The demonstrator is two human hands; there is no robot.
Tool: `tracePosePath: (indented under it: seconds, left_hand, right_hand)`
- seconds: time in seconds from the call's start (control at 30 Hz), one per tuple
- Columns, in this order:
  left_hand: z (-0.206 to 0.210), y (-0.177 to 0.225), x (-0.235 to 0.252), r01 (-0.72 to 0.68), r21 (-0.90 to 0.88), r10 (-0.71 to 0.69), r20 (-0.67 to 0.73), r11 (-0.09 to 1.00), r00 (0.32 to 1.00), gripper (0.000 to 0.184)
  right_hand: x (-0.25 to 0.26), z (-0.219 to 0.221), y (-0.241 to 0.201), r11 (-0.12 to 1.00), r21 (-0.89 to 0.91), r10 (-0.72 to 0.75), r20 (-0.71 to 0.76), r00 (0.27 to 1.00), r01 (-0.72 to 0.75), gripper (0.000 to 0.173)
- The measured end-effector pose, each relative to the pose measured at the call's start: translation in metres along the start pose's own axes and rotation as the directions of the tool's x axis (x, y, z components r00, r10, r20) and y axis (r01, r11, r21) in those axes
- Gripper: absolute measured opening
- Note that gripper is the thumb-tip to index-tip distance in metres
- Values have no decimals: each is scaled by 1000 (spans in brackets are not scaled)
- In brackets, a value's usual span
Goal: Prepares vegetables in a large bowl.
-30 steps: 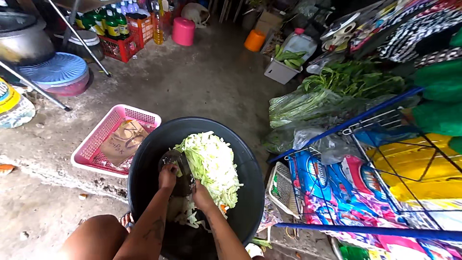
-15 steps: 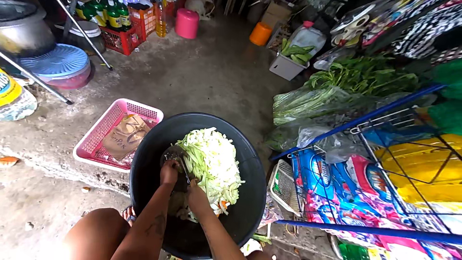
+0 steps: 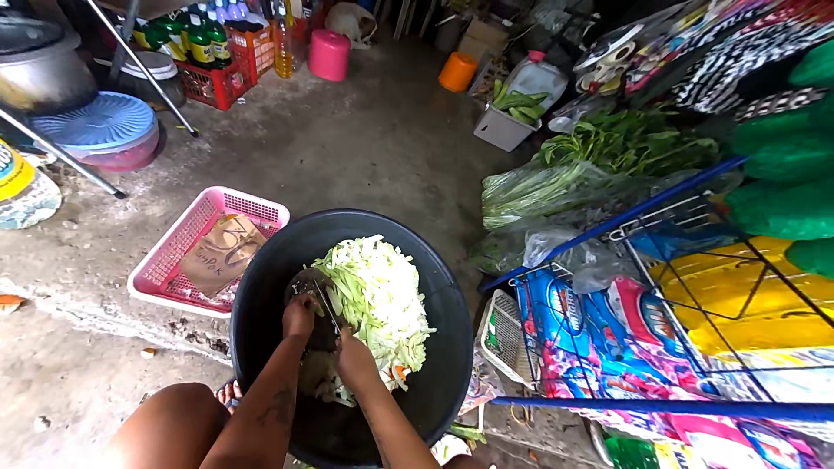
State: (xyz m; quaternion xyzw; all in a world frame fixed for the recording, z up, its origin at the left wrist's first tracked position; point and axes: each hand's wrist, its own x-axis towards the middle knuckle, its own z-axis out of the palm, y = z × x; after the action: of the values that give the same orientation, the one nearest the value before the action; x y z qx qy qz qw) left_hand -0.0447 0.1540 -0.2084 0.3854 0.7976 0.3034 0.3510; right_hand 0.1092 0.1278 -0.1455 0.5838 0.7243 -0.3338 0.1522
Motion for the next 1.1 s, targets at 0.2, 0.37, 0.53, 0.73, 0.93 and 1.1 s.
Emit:
tracePosePath:
  seconds: [0.2,0.37,0.53,0.73,0.93,1.1]
  left_hand:
    - [1,0,-1,24,10,-24,11,1000,1000,23]
    - [-3,4,-4,2,31,-2,15,1000,1000,24]
    - [-4,5,-3,3,29,-3,18,1000,1000,25]
    - [-2,1,-2,23,10,-23,23,1000,999,23]
    - [-1,2,-3,37,26,-37,7,999,999,23]
    - [-2,5,-6,31,40,-31,8,999,999,24]
  right_hand:
    - [7,17,-1,999,13,48,39,998,-48,43]
    - [28,21,21,962,274,-22,97,995,-6,44]
    - [25,7,25,968,250,-33,26,999,25,43]
    - [-1,7,9,1000,21,-17,12,1000,17,41]
    - [-3,7,6,1000,14,-5,23,1000,5,41]
    - [4,19,3,997,73,17,57,998,-21,41]
